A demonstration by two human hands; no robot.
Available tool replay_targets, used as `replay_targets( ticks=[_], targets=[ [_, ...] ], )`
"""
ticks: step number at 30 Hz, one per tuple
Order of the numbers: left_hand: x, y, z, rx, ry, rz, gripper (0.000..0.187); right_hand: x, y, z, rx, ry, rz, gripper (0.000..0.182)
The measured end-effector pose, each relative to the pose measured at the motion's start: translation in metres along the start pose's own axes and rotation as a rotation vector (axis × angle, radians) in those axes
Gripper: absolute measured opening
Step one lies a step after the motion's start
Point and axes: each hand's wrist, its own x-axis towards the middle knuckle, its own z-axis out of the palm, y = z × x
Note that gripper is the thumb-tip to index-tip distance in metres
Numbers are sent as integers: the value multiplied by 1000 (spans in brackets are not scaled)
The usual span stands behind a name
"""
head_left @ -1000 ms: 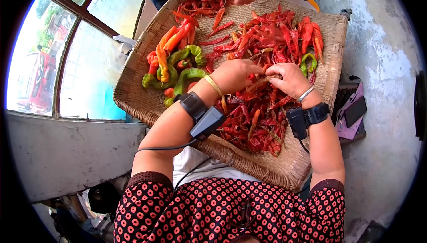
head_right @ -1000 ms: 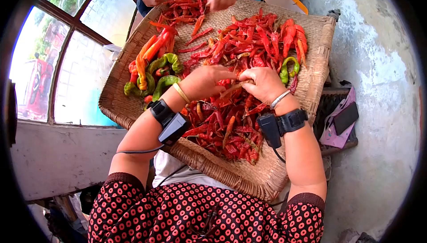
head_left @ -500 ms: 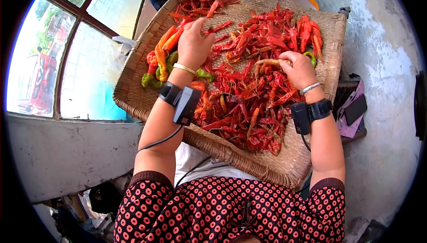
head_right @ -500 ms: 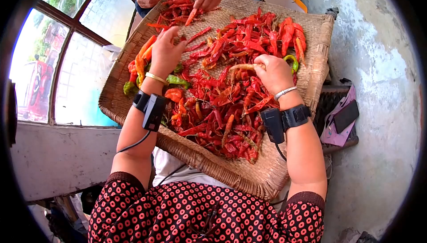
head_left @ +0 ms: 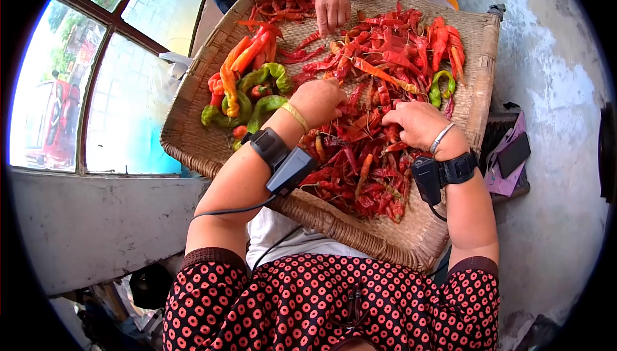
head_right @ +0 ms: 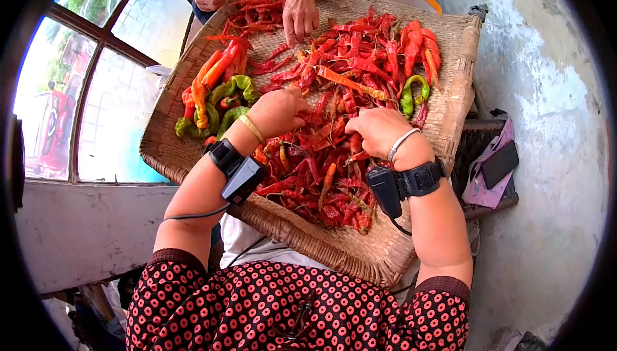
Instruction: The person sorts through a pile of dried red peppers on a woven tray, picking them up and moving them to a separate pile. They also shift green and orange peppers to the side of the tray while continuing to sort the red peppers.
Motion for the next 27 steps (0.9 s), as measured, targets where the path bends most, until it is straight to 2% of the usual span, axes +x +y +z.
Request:
replay_targets(
  ticks=[4, 7, 8, 9, 11, 13, 15, 16, 17, 19, 20, 21, 23, 25, 27],
  targets=[
    [3, -1, 3, -26, -20, 13, 18, 4, 1, 3, -42, -31, 24, 20],
    [2, -3, -4, -71, 65, 56, 15, 10, 9, 5, 31, 24, 29, 15],
    [1, -7, -12, -176, 80, 41, 13, 10, 14, 6, 83, 110, -9, 13],
    [-2, -8, -21, -281, 96, 25, 12, 9, 13, 3, 83, 109, -7, 13],
    [-7, -15, -33, -389, 216, -54, 12, 7, 10, -7, 344, 213, 54, 15],
    [-11, -27, -40, -430, 374, -159, 13, 7, 14, -8, 401, 223, 38, 15],
    [-9, -40, -44, -301, 712, -206, 14, 6, 12, -12, 883, 242, 88, 13],
    [-7, -43, -45, -37, 890, -304, 16, 6, 10, -15, 989, 225, 152, 10],
    [-7, -43, -44, -37, 891, -304, 16, 7, 8, -16, 988, 225, 151, 10],
    [-4, -28, -44, -316, 856, -200, 18, 9, 6, -16, 1079, 305, 140, 10],
    [-1, -18, -38, -508, 702, -157, 22, 10, 6, -14, 1080, 290, 183, 10],
    [-1, -7, -36, -510, 485, -91, 23, 12, 4, -12, 1079, 289, 185, 10],
    [2, 17, -25, -748, 295, 51, 23, 14, -1, -9, 1131, 257, 117, 10],
    [4, 32, -19, -752, 212, 138, 20, 15, -5, -9, 1154, 243, 117, 12],
    [3, 32, -16, -754, 166, 110, 17, 16, -7, -7, 1246, 236, 98, 14]
  ],
)
